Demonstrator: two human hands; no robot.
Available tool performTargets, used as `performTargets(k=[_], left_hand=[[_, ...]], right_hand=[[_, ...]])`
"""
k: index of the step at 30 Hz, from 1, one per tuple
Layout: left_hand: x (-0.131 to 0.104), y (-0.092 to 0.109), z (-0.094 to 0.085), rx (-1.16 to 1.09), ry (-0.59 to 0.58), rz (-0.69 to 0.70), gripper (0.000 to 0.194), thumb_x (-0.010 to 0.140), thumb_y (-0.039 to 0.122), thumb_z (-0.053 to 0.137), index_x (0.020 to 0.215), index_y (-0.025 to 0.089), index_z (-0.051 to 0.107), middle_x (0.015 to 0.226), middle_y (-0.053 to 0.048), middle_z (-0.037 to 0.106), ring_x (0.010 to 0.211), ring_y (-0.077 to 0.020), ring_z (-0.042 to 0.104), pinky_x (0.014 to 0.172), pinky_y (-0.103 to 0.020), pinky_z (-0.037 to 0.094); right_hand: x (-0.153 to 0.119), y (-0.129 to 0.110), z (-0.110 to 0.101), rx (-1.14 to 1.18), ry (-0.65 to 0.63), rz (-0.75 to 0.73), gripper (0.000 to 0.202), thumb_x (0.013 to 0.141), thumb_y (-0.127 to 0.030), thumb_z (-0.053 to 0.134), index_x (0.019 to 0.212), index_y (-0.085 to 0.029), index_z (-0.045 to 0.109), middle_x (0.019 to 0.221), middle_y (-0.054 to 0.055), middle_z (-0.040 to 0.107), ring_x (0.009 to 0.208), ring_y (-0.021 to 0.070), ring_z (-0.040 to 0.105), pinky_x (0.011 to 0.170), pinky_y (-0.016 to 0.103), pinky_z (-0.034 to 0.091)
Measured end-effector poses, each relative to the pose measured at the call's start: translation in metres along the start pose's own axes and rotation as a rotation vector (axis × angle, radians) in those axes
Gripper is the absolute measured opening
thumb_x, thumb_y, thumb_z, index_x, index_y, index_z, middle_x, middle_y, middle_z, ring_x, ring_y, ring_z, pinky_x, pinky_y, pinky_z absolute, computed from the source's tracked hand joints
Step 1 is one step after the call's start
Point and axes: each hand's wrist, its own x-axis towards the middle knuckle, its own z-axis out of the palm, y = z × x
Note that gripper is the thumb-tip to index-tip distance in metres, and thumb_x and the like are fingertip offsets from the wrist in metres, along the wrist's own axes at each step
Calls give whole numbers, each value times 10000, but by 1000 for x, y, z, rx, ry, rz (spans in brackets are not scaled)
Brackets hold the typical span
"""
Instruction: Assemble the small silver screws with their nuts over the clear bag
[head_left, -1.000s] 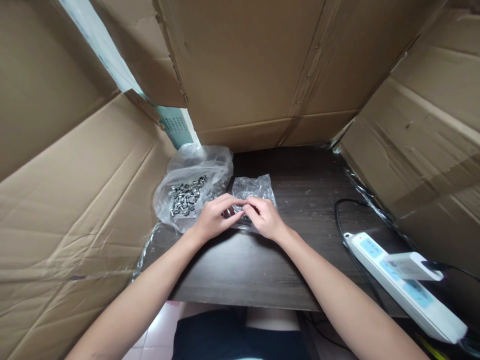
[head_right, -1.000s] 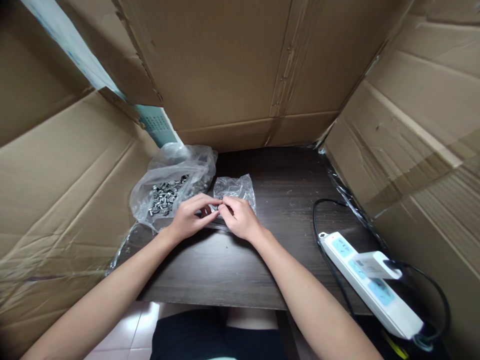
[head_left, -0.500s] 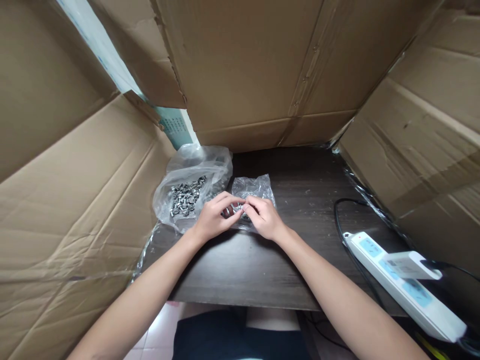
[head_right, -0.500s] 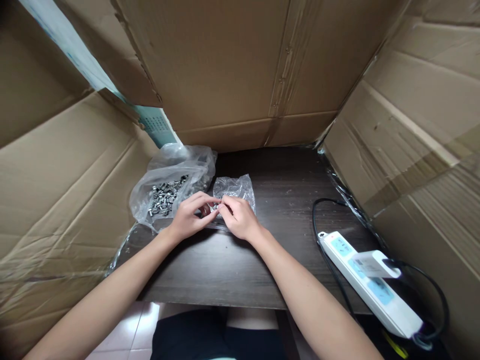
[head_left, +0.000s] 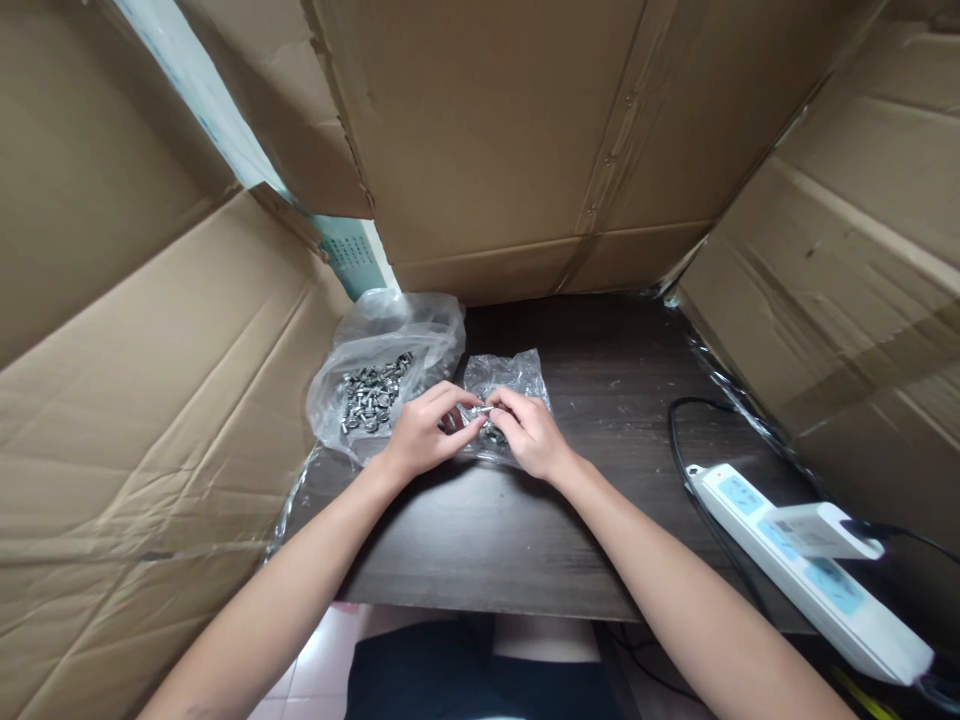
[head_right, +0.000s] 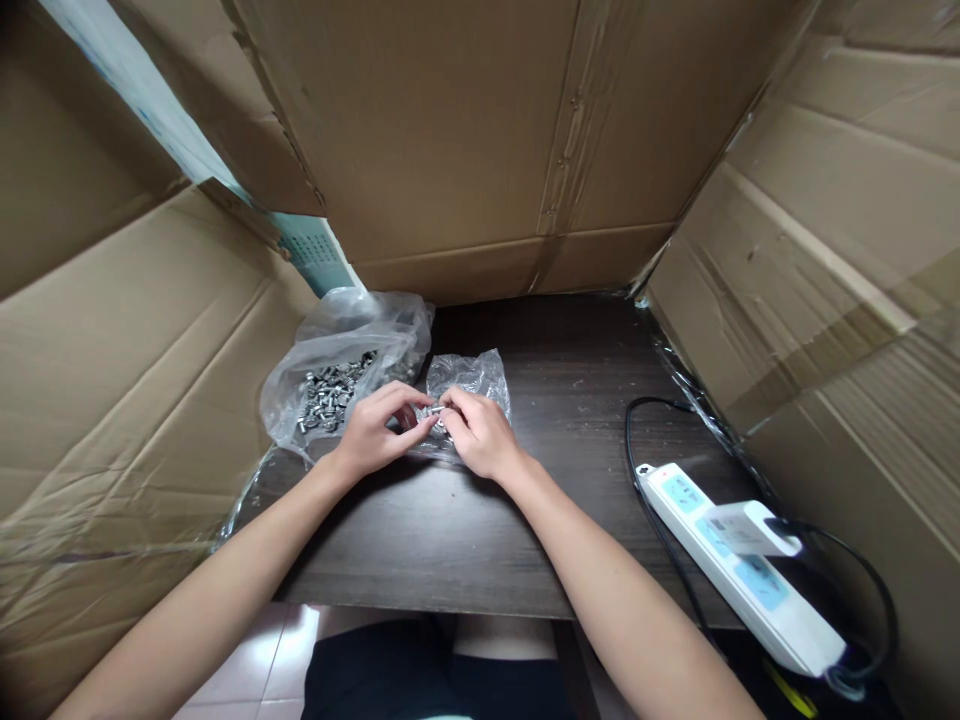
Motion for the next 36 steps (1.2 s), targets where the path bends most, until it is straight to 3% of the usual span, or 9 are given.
performTargets(k=[7, 12, 15, 17, 23, 30, 36], left_hand=[[9, 4, -31, 313, 89, -6, 76, 828, 244, 632, 798, 178, 608, 715, 8, 578, 564, -100, 459, 571, -238, 399], [16, -3, -67, 477, 69, -408, 187, 830, 352, 602, 741, 190, 628, 607, 18, 537, 564, -129, 499, 569, -257, 364], [17, -10, -81, 647, -21, -638, 222, 815, 423, 620, 796, 216, 699, 655, -12, 640, 632, -185, 594, 546, -270, 331], [17, -12, -85, 718, -61, -714, 230, 802, 438, 631, 847, 239, 736, 733, -35, 708, 710, -234, 652, 545, -277, 332], [16, -16, -88, 758, -93, -767, 282, 820, 465, 619, 951, 266, 770, 857, -61, 766, 827, -294, 705, 555, -291, 373], [14, -20, -85, 742, -116, -726, 286, 847, 456, 616, 991, 268, 775, 812, -54, 761, 838, -281, 711, 551, -276, 376], [13, -20, -84, 705, -109, -718, 284, 844, 448, 629, 1016, 272, 771, 801, -41, 742, 809, -256, 694, 566, -276, 368]], right_hand=[[0, 3, 3, -87, 121, 1, 258, 975, -275, 435, 748, -213, 542, 693, 6, 575, 666, 162, 535, 659, 280, 376], [0, 2, 3, -90, 159, 9, 272, 976, -273, 436, 724, -215, 521, 685, 4, 571, 663, 161, 533, 648, 278, 367], [0, 3, 3, -99, 162, 17, 275, 978, -275, 431, 724, -216, 519, 686, 5, 575, 666, 163, 537, 650, 278, 370], [0, 3, 3, -104, 158, 27, 275, 978, -280, 431, 726, -218, 520, 684, 4, 574, 663, 164, 540, 647, 277, 371], [1, 3, 2, -110, 165, 55, 276, 975, -275, 433, 714, -220, 506, 689, 6, 581, 668, 168, 545, 650, 280, 366], [2, 3, -1, -152, 248, 105, 281, 961, -278, 445, 690, -223, 497, 651, 5, 566, 641, 171, 526, 628, 281, 352], [3, 6, -1, -200, 237, 115, 254, 950, -247, 434, 708, -224, 507, 676, 17, 589, 673, 184, 543, 643, 285, 352]])
